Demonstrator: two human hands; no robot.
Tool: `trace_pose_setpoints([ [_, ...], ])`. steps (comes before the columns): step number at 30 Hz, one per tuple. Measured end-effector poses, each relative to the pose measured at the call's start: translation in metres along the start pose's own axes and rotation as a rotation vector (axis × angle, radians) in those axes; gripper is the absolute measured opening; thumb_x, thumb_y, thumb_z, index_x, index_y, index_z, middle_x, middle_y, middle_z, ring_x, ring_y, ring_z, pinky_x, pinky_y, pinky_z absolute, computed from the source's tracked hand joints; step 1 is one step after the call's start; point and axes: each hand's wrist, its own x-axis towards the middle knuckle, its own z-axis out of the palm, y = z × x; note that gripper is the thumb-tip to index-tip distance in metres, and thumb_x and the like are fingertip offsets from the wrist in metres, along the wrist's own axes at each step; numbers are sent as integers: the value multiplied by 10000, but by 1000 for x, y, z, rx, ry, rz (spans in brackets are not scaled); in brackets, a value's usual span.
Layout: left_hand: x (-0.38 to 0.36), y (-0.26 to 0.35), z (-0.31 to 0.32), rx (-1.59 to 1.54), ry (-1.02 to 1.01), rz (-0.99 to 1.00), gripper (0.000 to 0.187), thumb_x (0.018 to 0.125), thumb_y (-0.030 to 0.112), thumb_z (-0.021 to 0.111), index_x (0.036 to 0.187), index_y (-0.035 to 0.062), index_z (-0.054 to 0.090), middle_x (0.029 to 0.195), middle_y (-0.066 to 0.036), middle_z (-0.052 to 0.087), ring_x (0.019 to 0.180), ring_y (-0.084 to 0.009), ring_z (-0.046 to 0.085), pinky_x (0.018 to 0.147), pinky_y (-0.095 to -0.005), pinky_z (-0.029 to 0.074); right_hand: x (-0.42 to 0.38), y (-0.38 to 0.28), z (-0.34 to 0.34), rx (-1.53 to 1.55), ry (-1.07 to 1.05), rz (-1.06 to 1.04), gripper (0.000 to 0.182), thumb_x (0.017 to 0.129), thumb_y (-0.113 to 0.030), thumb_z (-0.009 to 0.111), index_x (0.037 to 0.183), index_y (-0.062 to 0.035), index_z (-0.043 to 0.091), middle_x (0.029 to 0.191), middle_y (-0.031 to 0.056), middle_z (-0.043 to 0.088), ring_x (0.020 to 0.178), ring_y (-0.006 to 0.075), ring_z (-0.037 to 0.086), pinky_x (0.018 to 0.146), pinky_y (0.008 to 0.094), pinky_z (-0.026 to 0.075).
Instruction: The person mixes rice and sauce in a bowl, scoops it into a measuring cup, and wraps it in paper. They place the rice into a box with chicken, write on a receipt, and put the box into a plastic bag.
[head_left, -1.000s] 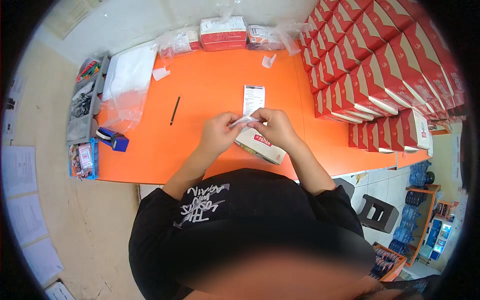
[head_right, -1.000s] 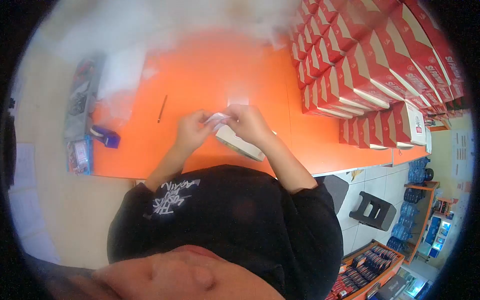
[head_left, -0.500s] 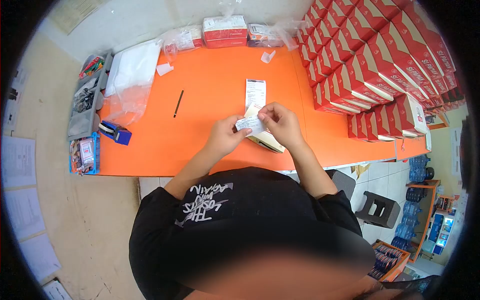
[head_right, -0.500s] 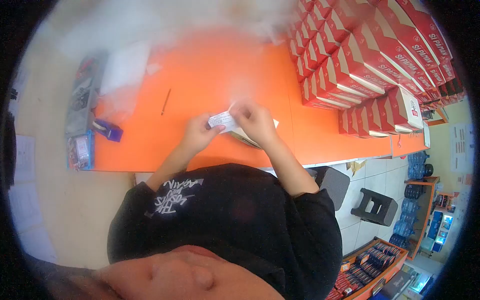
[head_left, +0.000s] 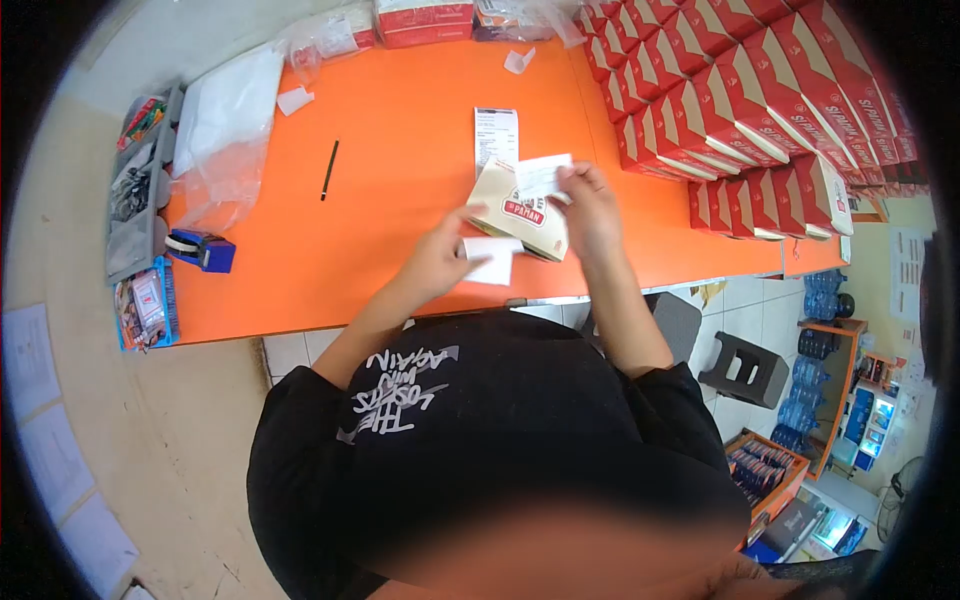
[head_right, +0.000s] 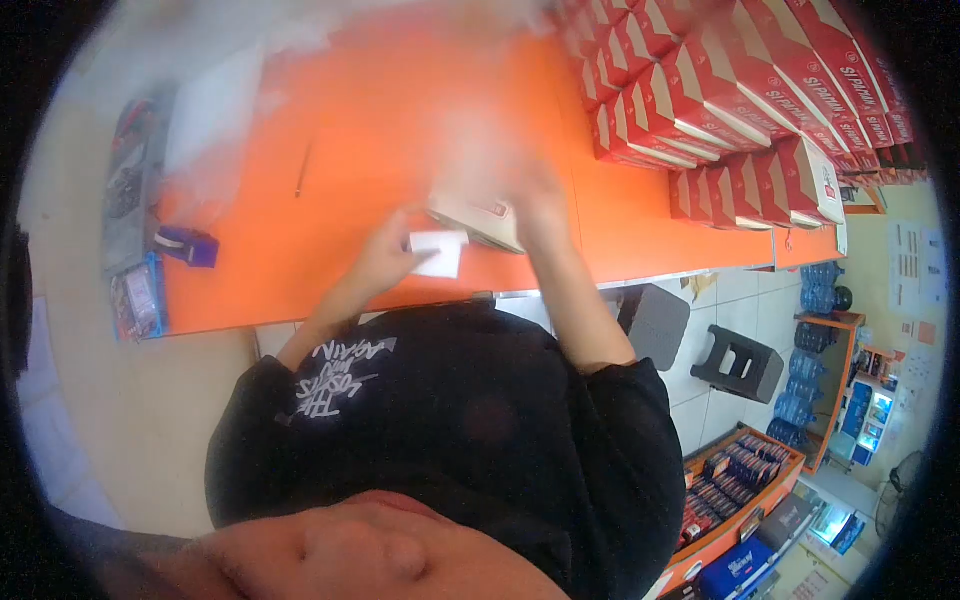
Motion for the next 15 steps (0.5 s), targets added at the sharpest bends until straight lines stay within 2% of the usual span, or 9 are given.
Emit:
trace_pose_setpoints([
  [1,-3,-3,-6,97,4,-107,582,760,21,517,1274,98,254,701,-77,567,585,-110,540,542,-243,446,6,-8,-10,-146,-25,-40,75,756,-100,568,799,-94,507,809,13,542,780,127,512,702,287,412],
  [2,1,-10,-12,-83,116,-145,619,772,3,458,1302,132,166,688,-78,554,568,-114,532,530,-242,440,9,-12,-18,-293,-51,-79,124,725,-110,604,796,-86,505,823,25,542,809,145,513,720,300,411],
  [3,11,-19,-20,-263,228,-184,660,783,-15,400,1330,166,78,676,-78,542,551,-118,524,518,-241,434,6,-10,-21,-300,-41,-72,124,725,-110,604,796,-86,505,823,25,542,809,145,513,720,300,411],
  [5,38,-46,-45,139,446,-13,635,801,-4,352,1331,170,49,674,-118,551,566,-169,545,524,-283,436,-4,-1,-27,-1139,-215,-441,252,628,-129,675,797,-65,499,861,69,536,847,216,511,745,338,398],
  [6,50,-46,-46,130,443,-20,635,801,-4,352,1331,170,49,674,-118,551,566,-169,545,524,-283,436,-12,6,-27,-1146,-216,-432,252,628,-129,675,797,-65,499,861,69,536,847,216,511,745,338,398],
  [8,74,-29,-38,270,581,162,642,787,22,377,1328,166,63,722,-169,559,619,-253,565,567,-344,439,-28,29,-22,-1307,-432,-604,340,548,-149,711,799,-61,498,906,94,521,869,268,489,755,362,377],
  [10,96,-8,-16,409,357,-64,672,755,30,412,1326,161,82,807,-216,553,696,-319,560,625,-394,435,-29,53,-24,-1356,-380,-613,334,550,-153,710,794,-66,499,916,88,517,886,269,478,754,365,370],
  [12,120,-23,11,655,211,122,680,723,33,436,1319,145,127,879,-210,545,731,-326,549,642,-415,434,-25,71,-32,-1405,-330,-619,329,552,-156,708,790,-71,499,926,83,513,902,271,467,754,368,364],
  [15,126,-37,32,529,169,184,653,714,20,431,1305,141,181,921,-208,539,748,-330,546,648,-434,432,-9,78,-36,-1496,-201,-578,341,541,-162,710,785,-75,488,936,80,502,912,271,460,761,365,355],
])
